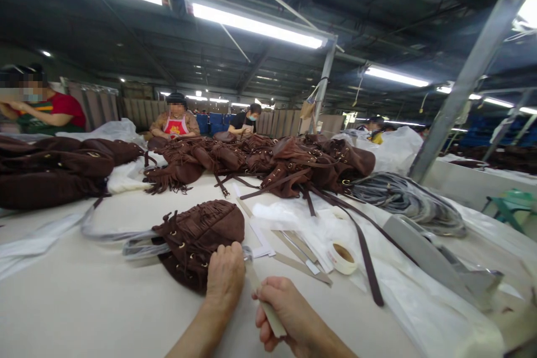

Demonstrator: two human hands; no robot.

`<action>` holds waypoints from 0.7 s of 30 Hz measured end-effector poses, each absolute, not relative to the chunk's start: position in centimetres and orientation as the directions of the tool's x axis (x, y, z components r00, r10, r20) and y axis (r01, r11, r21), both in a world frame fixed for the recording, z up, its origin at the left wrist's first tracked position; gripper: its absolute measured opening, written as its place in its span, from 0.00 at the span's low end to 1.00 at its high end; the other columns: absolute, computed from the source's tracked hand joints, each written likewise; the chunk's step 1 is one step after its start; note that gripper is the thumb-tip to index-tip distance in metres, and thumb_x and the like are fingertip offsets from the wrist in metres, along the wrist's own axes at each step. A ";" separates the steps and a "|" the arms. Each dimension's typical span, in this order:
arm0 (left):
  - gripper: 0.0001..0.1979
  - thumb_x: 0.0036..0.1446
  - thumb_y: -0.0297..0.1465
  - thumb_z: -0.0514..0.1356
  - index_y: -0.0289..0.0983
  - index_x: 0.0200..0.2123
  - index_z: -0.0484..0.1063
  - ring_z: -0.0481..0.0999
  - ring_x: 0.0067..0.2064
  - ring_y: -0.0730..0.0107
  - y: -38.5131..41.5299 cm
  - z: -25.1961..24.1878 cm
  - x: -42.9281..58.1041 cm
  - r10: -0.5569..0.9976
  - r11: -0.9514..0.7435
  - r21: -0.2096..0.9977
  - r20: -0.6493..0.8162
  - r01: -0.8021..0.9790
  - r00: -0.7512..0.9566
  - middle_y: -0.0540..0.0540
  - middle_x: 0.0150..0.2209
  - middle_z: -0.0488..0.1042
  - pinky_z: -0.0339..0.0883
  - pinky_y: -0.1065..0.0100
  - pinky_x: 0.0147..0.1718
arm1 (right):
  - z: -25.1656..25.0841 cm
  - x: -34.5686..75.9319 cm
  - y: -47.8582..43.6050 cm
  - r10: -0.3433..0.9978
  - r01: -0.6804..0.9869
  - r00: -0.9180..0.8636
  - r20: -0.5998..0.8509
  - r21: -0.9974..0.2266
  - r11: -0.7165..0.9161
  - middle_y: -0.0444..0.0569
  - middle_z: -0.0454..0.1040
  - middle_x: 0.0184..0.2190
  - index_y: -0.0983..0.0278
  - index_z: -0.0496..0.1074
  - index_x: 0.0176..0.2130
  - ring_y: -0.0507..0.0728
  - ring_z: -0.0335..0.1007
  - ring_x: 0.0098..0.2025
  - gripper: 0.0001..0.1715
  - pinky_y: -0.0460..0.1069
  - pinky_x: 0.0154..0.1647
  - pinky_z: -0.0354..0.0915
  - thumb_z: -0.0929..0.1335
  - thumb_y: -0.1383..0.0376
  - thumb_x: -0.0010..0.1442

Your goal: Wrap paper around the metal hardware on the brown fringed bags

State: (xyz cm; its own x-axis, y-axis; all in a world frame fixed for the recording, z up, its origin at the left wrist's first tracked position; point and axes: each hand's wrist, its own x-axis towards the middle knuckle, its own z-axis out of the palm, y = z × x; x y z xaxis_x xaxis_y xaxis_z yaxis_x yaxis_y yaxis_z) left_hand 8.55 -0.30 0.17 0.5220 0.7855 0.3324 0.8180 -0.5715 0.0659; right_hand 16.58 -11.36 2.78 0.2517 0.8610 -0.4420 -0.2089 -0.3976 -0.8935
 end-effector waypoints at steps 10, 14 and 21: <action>0.12 0.61 0.20 0.48 0.33 0.36 0.70 0.71 0.41 0.54 -0.3 0.0 8.5 0.778 -0.574 0.038 0.336 0.818 0.531 0.40 0.33 0.74 0.59 0.61 0.37 | 3.1 16.2 -10.8 0.859 -0.432 0.239 -0.452 -0.842 -0.323 0.40 0.67 0.16 0.65 0.66 0.30 0.47 0.61 0.15 0.06 0.41 0.14 0.54 0.67 0.65 0.50; 0.12 0.61 0.20 0.47 0.33 0.36 0.70 0.71 0.41 0.53 -0.2 -0.1 8.5 0.777 -0.577 0.041 0.334 0.815 0.533 0.40 0.33 0.73 0.60 0.60 0.37 | 2.8 16.1 -10.9 0.835 -0.461 0.234 -0.499 -0.813 -0.356 0.40 0.67 0.16 0.66 0.67 0.30 0.47 0.61 0.15 0.04 0.41 0.14 0.54 0.66 0.66 0.51; 0.12 0.61 0.21 0.47 0.32 0.37 0.70 0.71 0.41 0.53 -0.2 -0.2 8.6 0.769 -0.594 0.036 0.320 0.804 0.554 0.40 0.34 0.73 0.61 0.60 0.38 | 2.0 16.6 -10.3 0.820 -0.468 0.263 -0.508 -0.811 -0.352 0.41 0.68 0.17 0.66 0.68 0.30 0.46 0.61 0.15 0.04 0.40 0.15 0.56 0.66 0.66 0.52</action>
